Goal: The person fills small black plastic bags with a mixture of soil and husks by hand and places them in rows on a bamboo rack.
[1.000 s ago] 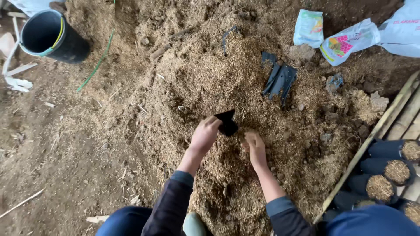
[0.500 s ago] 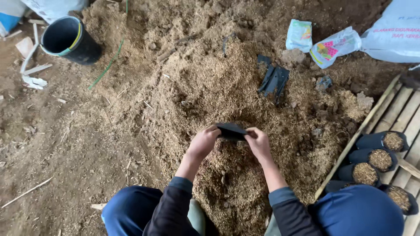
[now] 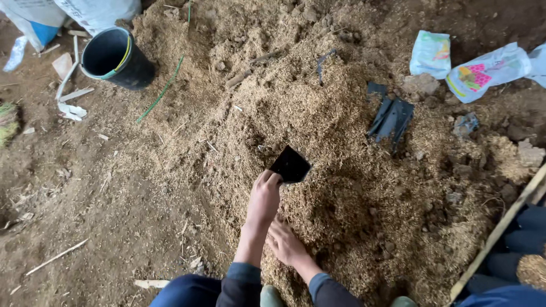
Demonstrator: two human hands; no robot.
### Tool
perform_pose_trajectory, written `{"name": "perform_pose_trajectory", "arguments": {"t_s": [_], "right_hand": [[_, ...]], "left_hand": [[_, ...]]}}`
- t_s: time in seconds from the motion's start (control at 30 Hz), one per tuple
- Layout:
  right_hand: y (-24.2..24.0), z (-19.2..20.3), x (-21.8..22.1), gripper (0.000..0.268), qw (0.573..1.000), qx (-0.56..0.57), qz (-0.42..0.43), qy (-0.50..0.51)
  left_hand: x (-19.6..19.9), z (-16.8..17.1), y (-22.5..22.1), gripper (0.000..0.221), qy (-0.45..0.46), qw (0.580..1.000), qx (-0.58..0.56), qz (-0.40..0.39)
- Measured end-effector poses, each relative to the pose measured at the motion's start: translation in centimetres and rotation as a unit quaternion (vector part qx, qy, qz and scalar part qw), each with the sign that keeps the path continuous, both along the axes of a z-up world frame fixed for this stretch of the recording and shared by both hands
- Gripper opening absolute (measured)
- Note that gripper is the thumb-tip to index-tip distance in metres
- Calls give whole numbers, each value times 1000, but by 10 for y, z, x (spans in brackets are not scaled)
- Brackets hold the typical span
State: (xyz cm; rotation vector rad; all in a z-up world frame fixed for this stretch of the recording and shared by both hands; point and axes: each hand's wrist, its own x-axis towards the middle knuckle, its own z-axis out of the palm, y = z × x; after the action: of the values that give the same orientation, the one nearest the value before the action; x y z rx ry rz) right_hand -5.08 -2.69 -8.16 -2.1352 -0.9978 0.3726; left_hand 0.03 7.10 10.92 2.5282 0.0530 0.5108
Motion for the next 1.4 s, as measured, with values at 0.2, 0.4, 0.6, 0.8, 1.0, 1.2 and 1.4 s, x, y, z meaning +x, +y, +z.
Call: {"name": "perform_pose_trajectory", "arguments": {"t_s": [0.2, 0.4, 0.6, 0.8, 1.0, 1.2, 1.4], "right_hand": [[-36, 96, 44, 52, 972, -49, -82, 217], [-66, -3, 86, 63, 954, -93, -138, 251], [-92, 33, 97, 51, 954, -83, -205, 202], [-127, 58, 122, 27, 909, 27, -311, 275], [-153, 128, 111, 53, 910, 89, -316, 251], [-147, 134, 86, 23, 928, -108, -337, 119], [-153, 113, 86, 17, 925, -74, -351, 125]], "left_hand": [[9, -25, 20, 7, 4, 1000, 0, 19], [13, -24, 4, 8, 16, 1000, -15, 11], [5, 2, -17, 8, 5, 999, -34, -35], [-16, -36, -41, 8, 43, 994, -2, -102], [-37, -33, -67, 12, 32, 988, -10, -153], [-32, -113, -60, 20, 159, 963, 117, -184], [-33, -82, -57, 15, 182, 969, -68, -154]]}}
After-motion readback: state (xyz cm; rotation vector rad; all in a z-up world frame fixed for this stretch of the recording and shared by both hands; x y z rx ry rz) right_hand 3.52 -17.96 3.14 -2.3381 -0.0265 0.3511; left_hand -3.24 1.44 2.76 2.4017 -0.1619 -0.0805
